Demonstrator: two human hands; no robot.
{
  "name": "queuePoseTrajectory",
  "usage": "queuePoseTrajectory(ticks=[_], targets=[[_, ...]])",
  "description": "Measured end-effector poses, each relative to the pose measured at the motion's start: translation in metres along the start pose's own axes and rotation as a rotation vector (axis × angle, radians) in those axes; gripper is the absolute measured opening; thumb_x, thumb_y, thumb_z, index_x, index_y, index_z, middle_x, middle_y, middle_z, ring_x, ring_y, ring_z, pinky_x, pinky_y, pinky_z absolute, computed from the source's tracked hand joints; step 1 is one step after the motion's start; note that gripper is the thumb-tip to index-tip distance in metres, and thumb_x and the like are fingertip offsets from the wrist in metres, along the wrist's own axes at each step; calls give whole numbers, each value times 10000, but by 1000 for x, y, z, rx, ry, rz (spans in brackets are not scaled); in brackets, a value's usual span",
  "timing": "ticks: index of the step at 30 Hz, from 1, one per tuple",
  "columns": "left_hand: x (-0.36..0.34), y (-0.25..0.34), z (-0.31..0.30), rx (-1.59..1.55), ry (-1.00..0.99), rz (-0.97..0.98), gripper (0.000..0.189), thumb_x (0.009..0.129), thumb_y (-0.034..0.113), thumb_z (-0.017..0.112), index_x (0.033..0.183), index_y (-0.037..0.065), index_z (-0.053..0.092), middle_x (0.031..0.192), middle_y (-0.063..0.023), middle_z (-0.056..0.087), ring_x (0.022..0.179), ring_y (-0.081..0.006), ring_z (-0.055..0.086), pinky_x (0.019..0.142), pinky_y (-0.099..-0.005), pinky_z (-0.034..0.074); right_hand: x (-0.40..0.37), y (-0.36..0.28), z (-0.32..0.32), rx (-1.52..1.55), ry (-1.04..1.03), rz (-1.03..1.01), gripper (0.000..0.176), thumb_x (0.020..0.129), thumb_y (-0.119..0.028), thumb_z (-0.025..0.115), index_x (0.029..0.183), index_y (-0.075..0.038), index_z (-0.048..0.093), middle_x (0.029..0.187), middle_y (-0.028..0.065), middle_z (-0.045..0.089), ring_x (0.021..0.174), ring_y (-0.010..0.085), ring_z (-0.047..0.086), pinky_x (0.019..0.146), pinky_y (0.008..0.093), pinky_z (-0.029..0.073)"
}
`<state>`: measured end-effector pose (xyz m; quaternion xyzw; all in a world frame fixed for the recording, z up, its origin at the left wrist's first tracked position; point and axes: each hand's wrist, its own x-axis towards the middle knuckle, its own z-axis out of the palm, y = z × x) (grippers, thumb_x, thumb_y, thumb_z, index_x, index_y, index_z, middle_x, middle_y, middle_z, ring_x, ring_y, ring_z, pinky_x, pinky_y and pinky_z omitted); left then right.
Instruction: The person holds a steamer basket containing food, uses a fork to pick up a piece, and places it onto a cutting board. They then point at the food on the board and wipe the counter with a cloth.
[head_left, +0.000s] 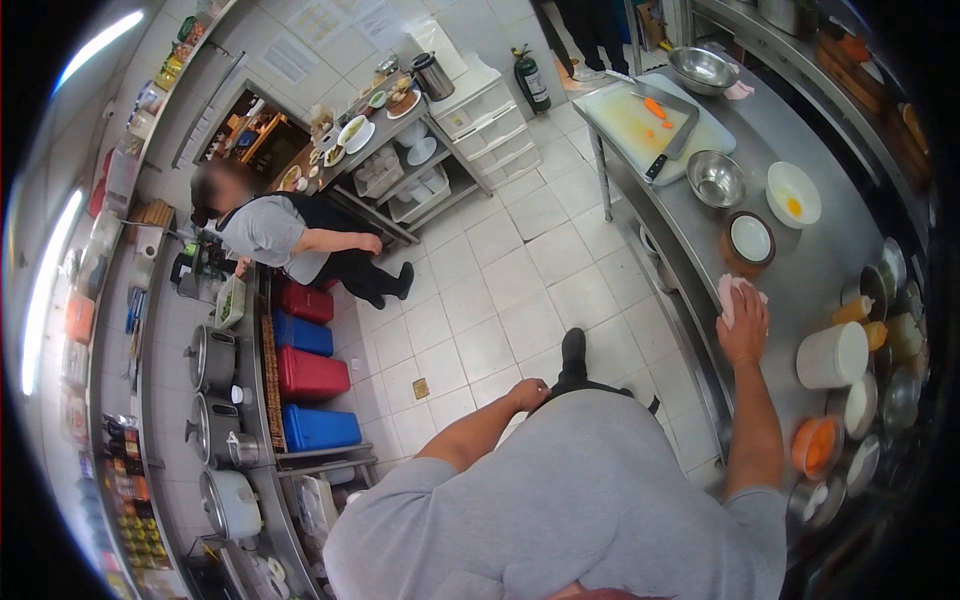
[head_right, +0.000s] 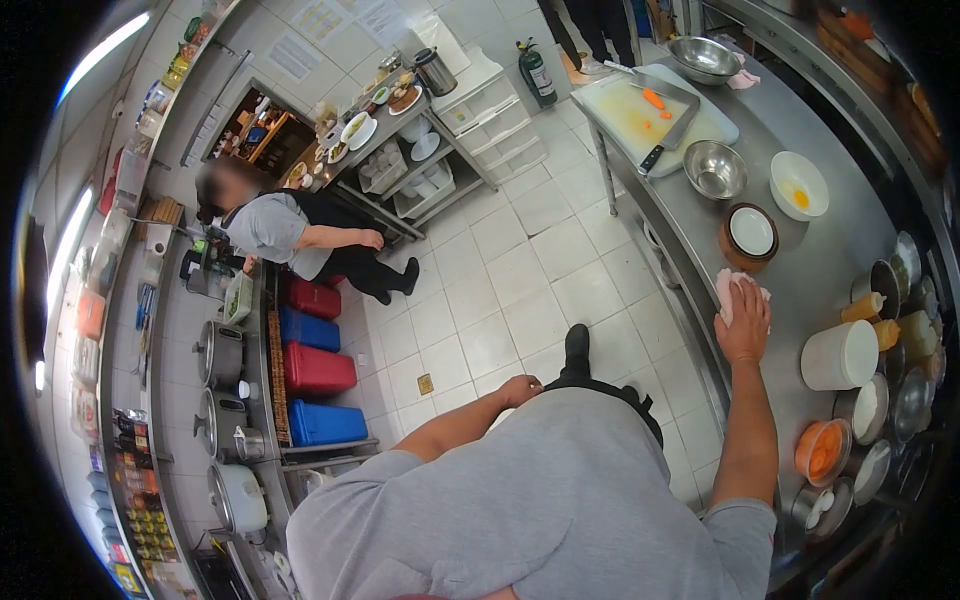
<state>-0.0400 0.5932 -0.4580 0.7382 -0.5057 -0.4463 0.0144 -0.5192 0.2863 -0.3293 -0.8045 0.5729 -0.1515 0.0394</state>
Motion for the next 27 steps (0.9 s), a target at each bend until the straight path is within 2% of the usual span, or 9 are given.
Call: queuePoseTrajectory(ticks=[7, 16, 27], targets=[[0, 0, 1, 2, 17, 3, 432, 1000, 423, 660, 1174, 58, 813, 1184, -242, 795, 1143, -418, 749, 1012, -484, 583, 1, 1, 3, -9, -4, 4, 764, 849, -226, 809, 1559, -137, 541, 1652, 84, 491, 1598, 326, 376, 1323, 548, 271], [-9, 11, -6, 48, -4, -51, 595, 1004, 424, 658, 1419, -2, 679, 1413, -272, 705, 1342, -433, 658, 1150, -465, 521, -1, -2, -2, 21, 20, -16, 770, 850, -195, 798, 1570, -141, 533, 1656, 76, 488, 1603, 320, 370, 1321, 543, 275], [-8, 7, -3, 49, 22, -38, 601, 1011, 454, 675, 1420, 15, 677, 1386, -273, 717, 1311, -436, 677, 1133, -478, 532, -1, -4, -3, -26, -10, -17, 764, 871, -248, 769, 1584, -154, 513, 1671, 66, 475, 1605, 318, 366, 1328, 537, 266]])
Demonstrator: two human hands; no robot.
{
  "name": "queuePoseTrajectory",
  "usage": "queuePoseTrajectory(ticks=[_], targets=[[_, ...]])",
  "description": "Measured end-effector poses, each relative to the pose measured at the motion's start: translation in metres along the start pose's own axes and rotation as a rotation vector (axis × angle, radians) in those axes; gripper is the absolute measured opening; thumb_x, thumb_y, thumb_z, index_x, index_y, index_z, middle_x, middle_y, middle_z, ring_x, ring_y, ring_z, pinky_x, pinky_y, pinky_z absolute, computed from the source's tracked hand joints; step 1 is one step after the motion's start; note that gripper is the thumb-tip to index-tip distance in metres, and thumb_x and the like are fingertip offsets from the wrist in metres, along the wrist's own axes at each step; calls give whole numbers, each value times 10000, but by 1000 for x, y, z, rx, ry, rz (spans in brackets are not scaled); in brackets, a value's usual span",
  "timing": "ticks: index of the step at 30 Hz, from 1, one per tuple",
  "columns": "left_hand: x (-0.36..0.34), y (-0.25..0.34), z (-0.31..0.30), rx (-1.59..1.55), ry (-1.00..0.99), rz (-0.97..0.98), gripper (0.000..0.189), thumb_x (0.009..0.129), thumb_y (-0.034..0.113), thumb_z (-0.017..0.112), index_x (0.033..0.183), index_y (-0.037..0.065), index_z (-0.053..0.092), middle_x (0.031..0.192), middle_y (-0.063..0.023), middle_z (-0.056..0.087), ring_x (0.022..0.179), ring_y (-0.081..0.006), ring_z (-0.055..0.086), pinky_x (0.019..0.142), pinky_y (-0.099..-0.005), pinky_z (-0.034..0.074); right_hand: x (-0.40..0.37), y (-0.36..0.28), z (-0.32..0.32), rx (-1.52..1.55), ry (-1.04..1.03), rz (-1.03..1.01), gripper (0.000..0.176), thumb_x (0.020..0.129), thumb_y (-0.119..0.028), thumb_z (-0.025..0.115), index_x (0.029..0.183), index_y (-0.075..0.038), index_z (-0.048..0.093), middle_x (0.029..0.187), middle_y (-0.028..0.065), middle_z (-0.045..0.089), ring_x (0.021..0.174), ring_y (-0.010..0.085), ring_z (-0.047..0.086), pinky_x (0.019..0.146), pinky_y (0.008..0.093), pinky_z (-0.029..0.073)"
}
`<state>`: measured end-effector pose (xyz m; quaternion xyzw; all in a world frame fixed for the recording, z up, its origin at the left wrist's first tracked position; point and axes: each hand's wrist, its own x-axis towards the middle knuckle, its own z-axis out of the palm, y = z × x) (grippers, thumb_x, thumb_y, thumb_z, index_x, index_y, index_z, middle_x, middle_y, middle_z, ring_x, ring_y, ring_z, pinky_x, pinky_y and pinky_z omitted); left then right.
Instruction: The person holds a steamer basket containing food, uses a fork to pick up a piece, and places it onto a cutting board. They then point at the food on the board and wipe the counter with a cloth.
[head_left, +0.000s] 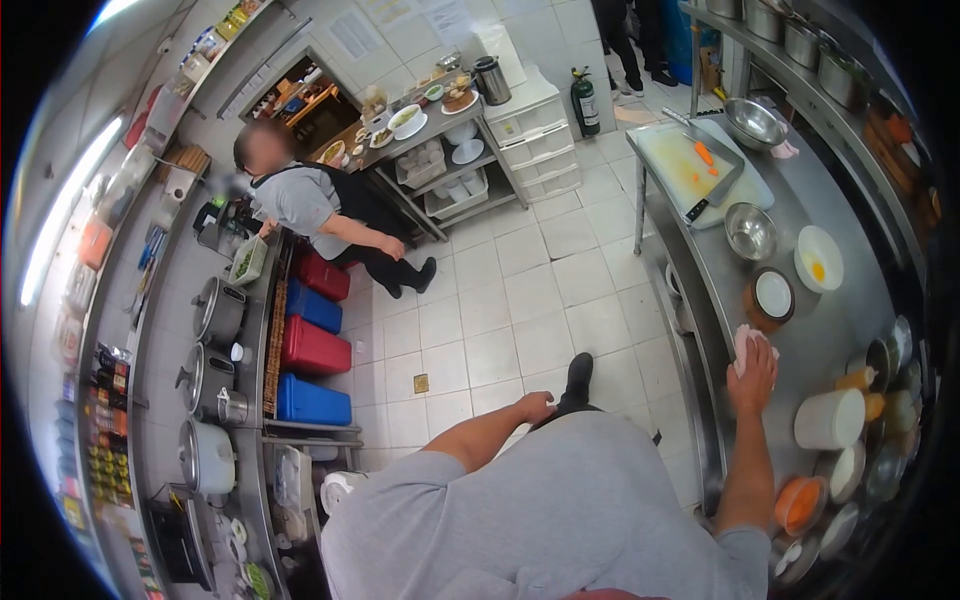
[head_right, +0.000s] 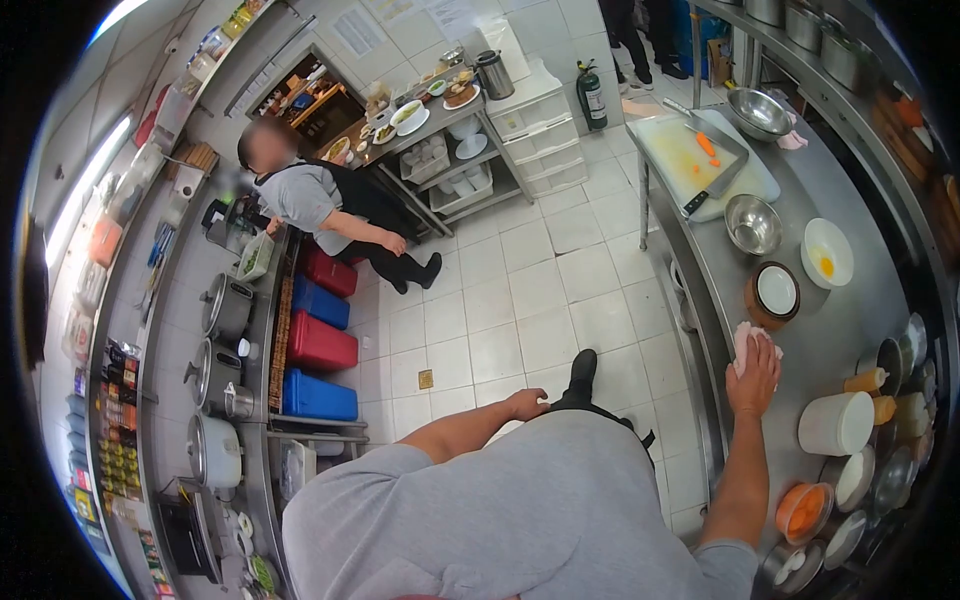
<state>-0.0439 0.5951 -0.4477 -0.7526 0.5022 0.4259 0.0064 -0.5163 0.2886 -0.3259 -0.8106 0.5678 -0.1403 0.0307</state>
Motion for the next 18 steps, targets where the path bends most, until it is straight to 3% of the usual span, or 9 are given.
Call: queuePoseTrajectory(ticks=[18], targets=[[-5, -2, -2, -19, -15, -37, 604, 1009, 460, 662, 1434, 30, 671, 1405, -266, 710, 1328, -429, 669, 1142, -479, 527, 1, 1, 4, 16, 30, -17, 746, 863, -232, 764, 1564, -139, 526, 1662, 89, 485, 1588, 336, 391, 1331, 524, 270]])
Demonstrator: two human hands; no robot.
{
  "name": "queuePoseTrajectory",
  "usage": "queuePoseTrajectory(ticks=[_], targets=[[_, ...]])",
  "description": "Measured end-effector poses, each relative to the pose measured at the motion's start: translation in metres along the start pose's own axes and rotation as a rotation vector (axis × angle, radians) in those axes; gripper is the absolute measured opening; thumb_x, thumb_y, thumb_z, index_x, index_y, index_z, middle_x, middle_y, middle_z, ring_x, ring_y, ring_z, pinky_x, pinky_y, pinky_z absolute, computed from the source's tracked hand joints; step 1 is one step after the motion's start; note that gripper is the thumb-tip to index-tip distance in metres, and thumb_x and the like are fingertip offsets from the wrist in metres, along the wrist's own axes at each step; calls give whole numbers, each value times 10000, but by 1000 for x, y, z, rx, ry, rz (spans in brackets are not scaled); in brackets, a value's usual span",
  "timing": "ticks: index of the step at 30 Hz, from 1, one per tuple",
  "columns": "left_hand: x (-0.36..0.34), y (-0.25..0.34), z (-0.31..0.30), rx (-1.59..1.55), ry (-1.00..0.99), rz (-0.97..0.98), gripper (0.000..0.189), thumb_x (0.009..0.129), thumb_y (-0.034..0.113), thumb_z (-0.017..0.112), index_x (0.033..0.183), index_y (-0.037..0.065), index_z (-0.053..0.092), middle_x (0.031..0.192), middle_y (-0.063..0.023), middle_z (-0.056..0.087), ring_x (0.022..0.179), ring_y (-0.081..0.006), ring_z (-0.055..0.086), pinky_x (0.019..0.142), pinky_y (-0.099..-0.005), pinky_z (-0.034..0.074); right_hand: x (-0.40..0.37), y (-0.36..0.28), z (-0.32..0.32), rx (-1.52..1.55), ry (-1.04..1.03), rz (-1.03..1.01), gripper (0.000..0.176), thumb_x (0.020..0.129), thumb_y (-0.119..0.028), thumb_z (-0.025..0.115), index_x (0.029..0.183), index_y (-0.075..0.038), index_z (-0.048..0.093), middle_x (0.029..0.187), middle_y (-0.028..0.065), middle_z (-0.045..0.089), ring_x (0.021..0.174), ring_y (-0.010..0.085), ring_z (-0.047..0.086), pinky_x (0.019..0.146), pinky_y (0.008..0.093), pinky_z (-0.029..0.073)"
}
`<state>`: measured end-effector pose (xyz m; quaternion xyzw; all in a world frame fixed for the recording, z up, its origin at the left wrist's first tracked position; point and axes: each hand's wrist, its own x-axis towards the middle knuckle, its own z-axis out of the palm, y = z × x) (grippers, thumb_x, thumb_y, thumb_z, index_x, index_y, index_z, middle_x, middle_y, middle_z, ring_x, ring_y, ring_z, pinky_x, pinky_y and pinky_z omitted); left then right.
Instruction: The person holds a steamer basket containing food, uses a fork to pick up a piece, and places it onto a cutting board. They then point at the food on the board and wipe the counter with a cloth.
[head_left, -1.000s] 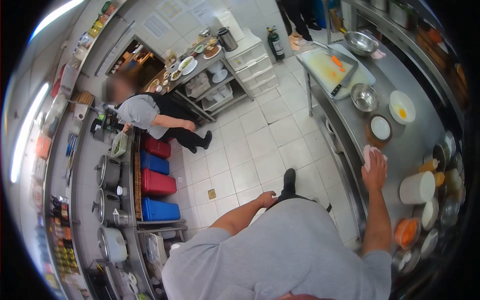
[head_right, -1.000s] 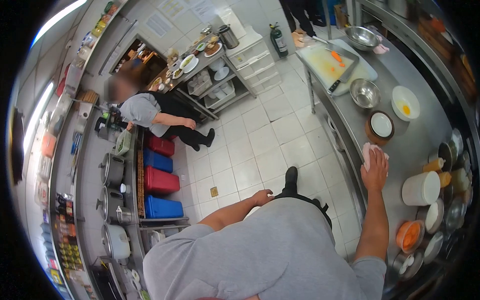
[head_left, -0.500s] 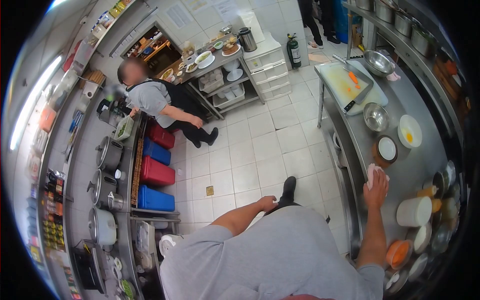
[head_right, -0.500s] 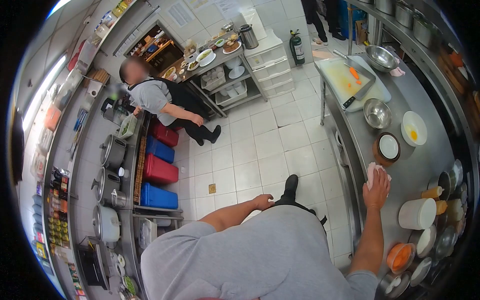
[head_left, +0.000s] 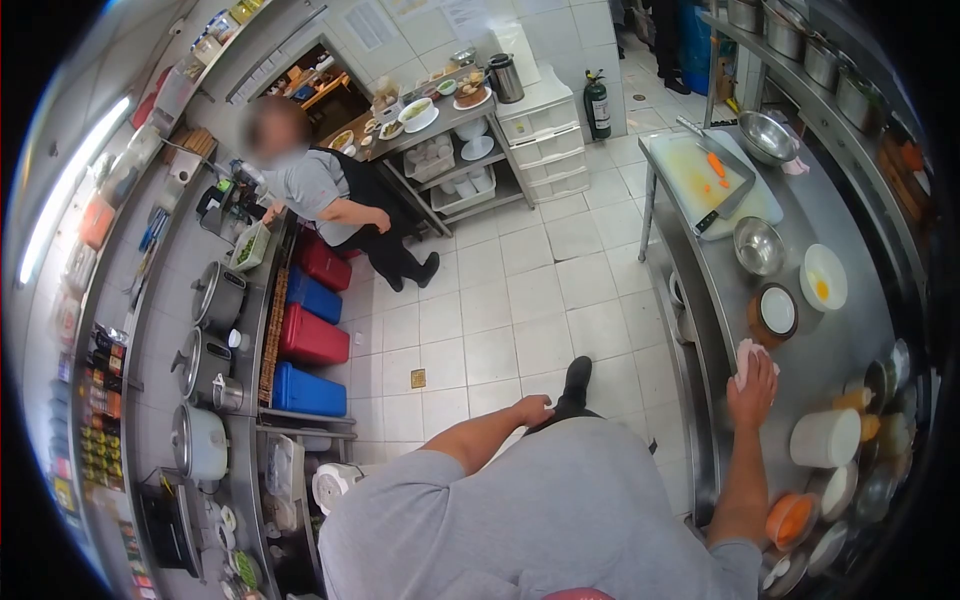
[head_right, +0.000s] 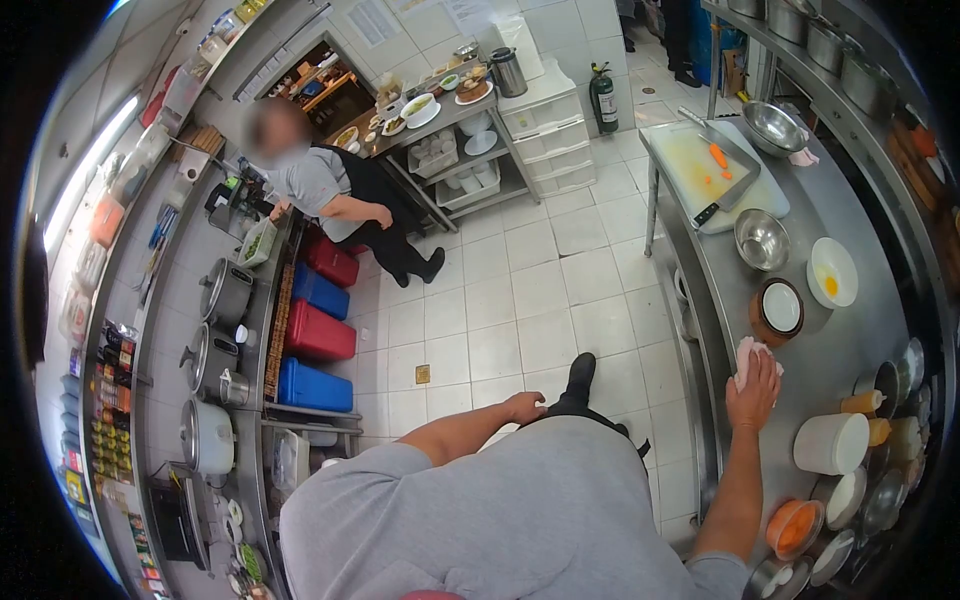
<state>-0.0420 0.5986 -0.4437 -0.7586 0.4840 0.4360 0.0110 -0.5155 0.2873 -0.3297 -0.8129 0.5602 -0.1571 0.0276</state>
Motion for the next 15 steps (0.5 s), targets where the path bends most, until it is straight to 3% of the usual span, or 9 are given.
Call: queuePoseTrajectory(ticks=[8, 11, 13, 15], targets=[[0, -4, 1, -1, 1, 7, 589, 1011, 442, 664, 1415, 14, 693, 1412, -254, 713, 1327, -422, 670, 1133, -466, 531, 0, -3, -2, -2, -20, 14, 772, 859, -226, 784, 1576, -144, 511, 1679, 81, 465, 1601, 327, 374, 1335, 521, 268], [-1, -5, 0, 3, 1, 10, 580, 1009, 442, 667, 1396, 12, 705, 1402, -252, 718, 1320, -421, 674, 1128, -468, 534, 0, -4, -2, 2, 59, -25, 742, 831, -183, 793, 1529, -117, 550, 1621, 131, 519, 1554, 358, 440, 1300, 528, 325], [-1, -6, 2, 1, 7, 10, 574, 1008, 446, 665, 1382, 14, 714, 1394, -252, 722, 1315, -420, 677, 1125, -469, 536, 0, -1, 0, -15, -11, 2, 776, 859, -235, 784, 1578, -144, 508, 1678, 81, 464, 1604, 325, 370, 1341, 520, 262], [0, -5, 1, 0, 14, 12, 569, 1007, 450, 663, 1368, 15, 724, 1387, -251, 726, 1310, -419, 680, 1121, -471, 538, 1, -2, 0, -8, -11, 8, 773, 857, -236, 786, 1574, -142, 513, 1674, 83, 469, 1602, 326, 372, 1341, 519, 261]])
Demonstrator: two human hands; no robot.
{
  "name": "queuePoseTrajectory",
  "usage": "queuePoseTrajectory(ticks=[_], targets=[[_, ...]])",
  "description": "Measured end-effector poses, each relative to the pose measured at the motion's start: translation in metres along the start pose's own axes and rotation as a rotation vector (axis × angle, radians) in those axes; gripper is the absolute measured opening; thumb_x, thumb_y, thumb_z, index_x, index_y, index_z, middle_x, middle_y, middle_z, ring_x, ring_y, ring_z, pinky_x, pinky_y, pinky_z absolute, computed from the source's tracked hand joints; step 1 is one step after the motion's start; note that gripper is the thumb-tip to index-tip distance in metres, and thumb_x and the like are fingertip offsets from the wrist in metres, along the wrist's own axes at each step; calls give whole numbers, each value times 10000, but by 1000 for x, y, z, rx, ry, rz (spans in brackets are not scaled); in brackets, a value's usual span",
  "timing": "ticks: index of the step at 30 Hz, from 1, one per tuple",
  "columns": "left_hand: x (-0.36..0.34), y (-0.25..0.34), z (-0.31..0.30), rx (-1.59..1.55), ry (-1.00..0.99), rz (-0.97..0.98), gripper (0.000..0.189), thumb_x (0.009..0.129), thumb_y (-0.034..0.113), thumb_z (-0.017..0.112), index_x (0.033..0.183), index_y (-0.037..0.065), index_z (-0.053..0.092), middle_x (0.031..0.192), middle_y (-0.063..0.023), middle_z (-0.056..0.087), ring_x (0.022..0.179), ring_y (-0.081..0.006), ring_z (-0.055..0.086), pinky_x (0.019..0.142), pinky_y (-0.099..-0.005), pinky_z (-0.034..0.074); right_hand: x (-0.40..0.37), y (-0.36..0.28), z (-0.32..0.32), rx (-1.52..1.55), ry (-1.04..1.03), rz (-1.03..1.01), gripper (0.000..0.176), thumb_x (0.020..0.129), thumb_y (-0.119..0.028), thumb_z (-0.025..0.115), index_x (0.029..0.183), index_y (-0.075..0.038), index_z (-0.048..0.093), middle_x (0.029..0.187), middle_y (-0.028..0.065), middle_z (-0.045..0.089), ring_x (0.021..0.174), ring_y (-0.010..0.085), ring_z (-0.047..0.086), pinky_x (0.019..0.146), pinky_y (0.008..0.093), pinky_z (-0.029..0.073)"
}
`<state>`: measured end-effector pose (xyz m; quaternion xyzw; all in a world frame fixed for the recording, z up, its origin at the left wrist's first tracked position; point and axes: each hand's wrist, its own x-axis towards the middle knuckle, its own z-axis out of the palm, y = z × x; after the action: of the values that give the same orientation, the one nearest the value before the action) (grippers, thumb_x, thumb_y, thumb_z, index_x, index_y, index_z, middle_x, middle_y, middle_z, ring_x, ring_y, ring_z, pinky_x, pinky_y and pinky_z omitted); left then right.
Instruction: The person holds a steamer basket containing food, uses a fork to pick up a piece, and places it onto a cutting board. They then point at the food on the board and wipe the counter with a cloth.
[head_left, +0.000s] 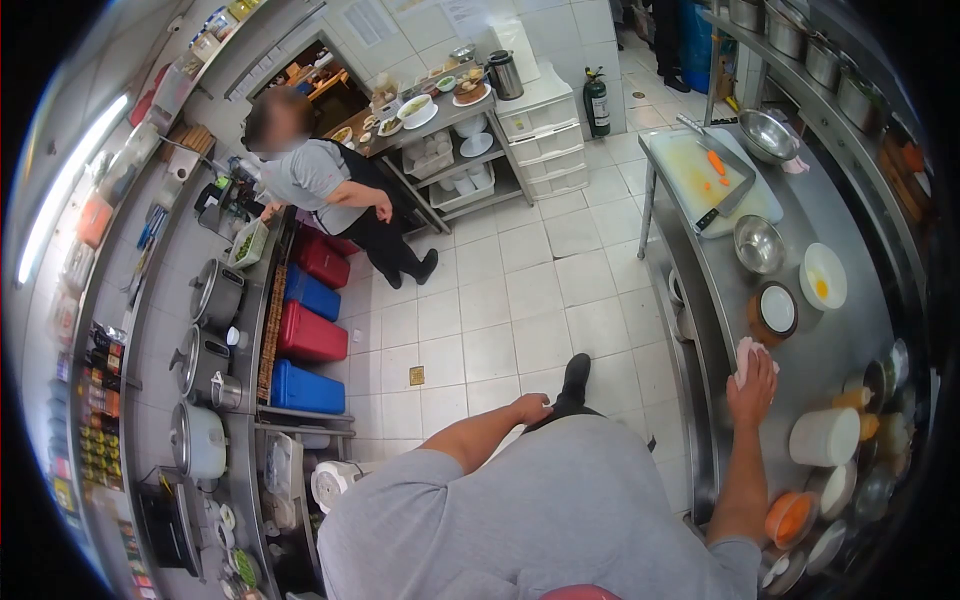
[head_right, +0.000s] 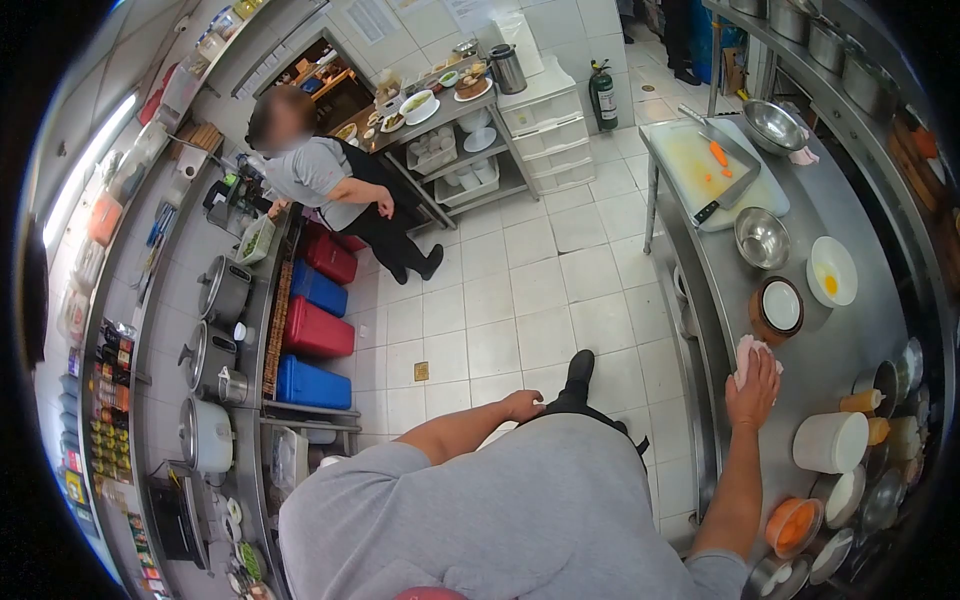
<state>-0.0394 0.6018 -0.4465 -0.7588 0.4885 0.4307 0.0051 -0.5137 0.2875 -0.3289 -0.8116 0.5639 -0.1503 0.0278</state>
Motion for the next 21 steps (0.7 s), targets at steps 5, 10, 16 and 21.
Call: queuePoseTrajectory(ticks=[5, 10, 16, 21], targets=[[2, -3, 1, -3, -15, 0, 549, 1000, 468, 650, 1313, 29, 754, 1339, -248, 746, 1269, -421, 698, 1094, -480, 548, 0, -2, -5, 18, 7, -5, 761, 857, -239, 785, 1565, -138, 526, 1665, 89, 480, 1596, 331, 379, 1337, 514, 266], [3, -3, 2, -9, -21, 9, 504, 993, 459, 649, 1246, 41, 774, 1274, -244, 766, 1222, -424, 712, 1057, -494, 559, 0, 1, 0, -1, 7, -12, 756, 861, -239, 781, 1566, -135, 526, 1664, 93, 481, 1596, 335, 379, 1334, 518, 269], [3, 0, 3, -20, -16, -15, 472, 987, 457, 654, 1198, 58, 795, 1232, -236, 781, 1193, -418, 725, 1032, -499, 568, 0, 0, -2, 8, 4, -15, 753, 869, -247, 772, 1570, -136, 520, 1668, 92, 479, 1596, 329, 380, 1332, 521, 271], [4, 0, 4, -15, -14, -13, 472, 983, 453, 653, 1202, 60, 796, 1234, -230, 783, 1189, -414, 728, 1030, -499, 569, 0, 2, 1, 9, 12, -12, 754, 868, -244, 770, 1570, -135, 519, 1662, 95, 482, 1591, 333, 386, 1329, 523, 274]])
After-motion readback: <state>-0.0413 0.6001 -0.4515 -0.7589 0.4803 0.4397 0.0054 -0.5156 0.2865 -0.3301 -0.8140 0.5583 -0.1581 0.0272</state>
